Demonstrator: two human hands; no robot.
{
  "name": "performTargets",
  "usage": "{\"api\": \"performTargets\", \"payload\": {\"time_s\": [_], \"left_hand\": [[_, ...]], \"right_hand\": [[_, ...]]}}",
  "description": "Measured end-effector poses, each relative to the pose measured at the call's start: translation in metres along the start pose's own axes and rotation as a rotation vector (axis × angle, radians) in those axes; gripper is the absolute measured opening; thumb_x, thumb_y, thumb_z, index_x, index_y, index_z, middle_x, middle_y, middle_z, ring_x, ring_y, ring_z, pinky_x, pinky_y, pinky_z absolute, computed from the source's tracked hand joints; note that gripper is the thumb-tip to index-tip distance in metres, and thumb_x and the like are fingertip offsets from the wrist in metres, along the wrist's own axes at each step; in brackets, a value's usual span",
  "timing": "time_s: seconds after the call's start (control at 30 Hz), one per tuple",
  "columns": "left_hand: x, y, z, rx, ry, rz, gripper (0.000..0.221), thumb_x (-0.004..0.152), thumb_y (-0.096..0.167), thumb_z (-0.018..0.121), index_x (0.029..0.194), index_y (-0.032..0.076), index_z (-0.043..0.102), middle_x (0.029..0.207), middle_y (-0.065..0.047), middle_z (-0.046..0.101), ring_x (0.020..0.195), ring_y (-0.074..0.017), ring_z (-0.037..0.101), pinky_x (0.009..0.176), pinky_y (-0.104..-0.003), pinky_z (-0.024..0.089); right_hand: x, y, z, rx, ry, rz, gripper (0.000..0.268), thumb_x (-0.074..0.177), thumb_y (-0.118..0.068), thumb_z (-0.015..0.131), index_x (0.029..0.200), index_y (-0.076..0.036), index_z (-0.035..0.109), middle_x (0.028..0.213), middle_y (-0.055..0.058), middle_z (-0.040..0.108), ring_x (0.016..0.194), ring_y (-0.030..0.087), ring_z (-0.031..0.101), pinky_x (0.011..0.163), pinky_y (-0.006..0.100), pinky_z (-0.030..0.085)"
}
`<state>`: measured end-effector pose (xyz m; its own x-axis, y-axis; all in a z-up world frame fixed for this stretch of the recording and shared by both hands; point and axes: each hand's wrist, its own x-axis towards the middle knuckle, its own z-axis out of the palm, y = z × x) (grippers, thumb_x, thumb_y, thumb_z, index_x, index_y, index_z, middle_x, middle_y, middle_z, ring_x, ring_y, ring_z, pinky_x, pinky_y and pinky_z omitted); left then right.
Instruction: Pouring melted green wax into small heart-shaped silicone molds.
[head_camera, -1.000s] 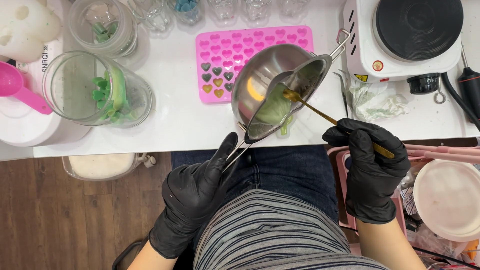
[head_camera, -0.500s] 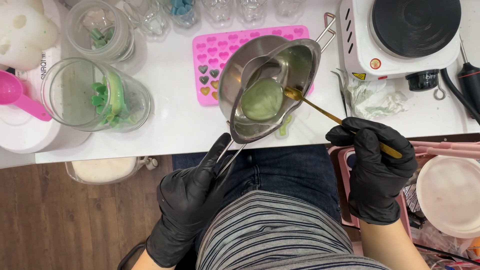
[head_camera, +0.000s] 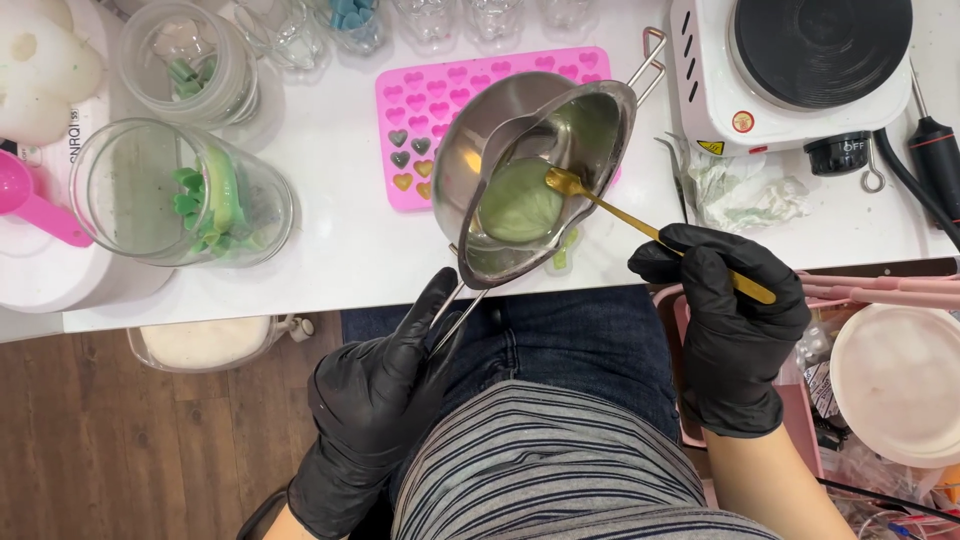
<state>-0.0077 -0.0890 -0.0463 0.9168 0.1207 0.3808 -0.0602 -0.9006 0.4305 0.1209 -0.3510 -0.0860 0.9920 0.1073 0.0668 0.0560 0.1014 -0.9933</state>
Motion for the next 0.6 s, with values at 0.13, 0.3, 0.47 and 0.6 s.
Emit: {"api": "performTargets", "payload": {"time_s": [0.13, 0.3, 0.47, 0.6], "left_hand": [[-0.001, 0.000, 0.001, -0.010, -0.001, 0.000, 0.057, 0.086, 0.014, 0.085, 0.138, 0.007, 0.064, 0.056, 0.001, 0.051, 0.043, -0.0109, 0.043, 0.047, -0.032, 0.038], [-0.003, -0.001, 0.002, 0.019, 0.010, 0.032, 0.056, 0.088, 0.014, 0.084, 0.139, 0.007, 0.064, 0.065, 0.001, 0.061, 0.045, -0.0096, 0.044, 0.047, -0.030, 0.039], [-0.011, -0.008, 0.009, -0.015, 0.056, 0.108, 0.055, 0.098, 0.012, 0.081, 0.145, 0.005, 0.056, 0.110, -0.012, 0.080, 0.057, -0.0079, 0.053, 0.053, -0.026, 0.043], [-0.001, 0.001, 0.004, 0.013, -0.001, -0.003, 0.056, 0.088, 0.015, 0.085, 0.139, 0.008, 0.064, 0.058, 0.001, 0.056, 0.043, -0.0096, 0.043, 0.046, -0.032, 0.037]], "right_hand": [[-0.002, 0.006, -0.004, 0.057, 0.004, -0.052, 0.020, 0.116, -0.012, 0.062, 0.121, 0.006, 0.068, 0.106, 0.016, 0.074, 0.092, 0.028, 0.076, 0.085, 0.036, 0.063], [-0.006, 0.004, -0.012, -0.042, -0.095, -0.192, 0.022, 0.117, -0.017, 0.064, 0.121, 0.004, 0.068, 0.104, 0.015, 0.073, 0.091, 0.026, 0.075, 0.085, 0.034, 0.062], [-0.008, 0.001, -0.017, -0.159, -0.142, -0.199, 0.024, 0.118, -0.019, 0.067, 0.120, 0.005, 0.068, 0.102, 0.015, 0.072, 0.090, 0.026, 0.073, 0.084, 0.033, 0.060], [-0.001, 0.004, -0.014, -0.012, -0.027, -0.074, 0.027, 0.116, -0.020, 0.065, 0.120, 0.006, 0.068, 0.102, 0.015, 0.073, 0.089, 0.027, 0.075, 0.084, 0.035, 0.063]]}}
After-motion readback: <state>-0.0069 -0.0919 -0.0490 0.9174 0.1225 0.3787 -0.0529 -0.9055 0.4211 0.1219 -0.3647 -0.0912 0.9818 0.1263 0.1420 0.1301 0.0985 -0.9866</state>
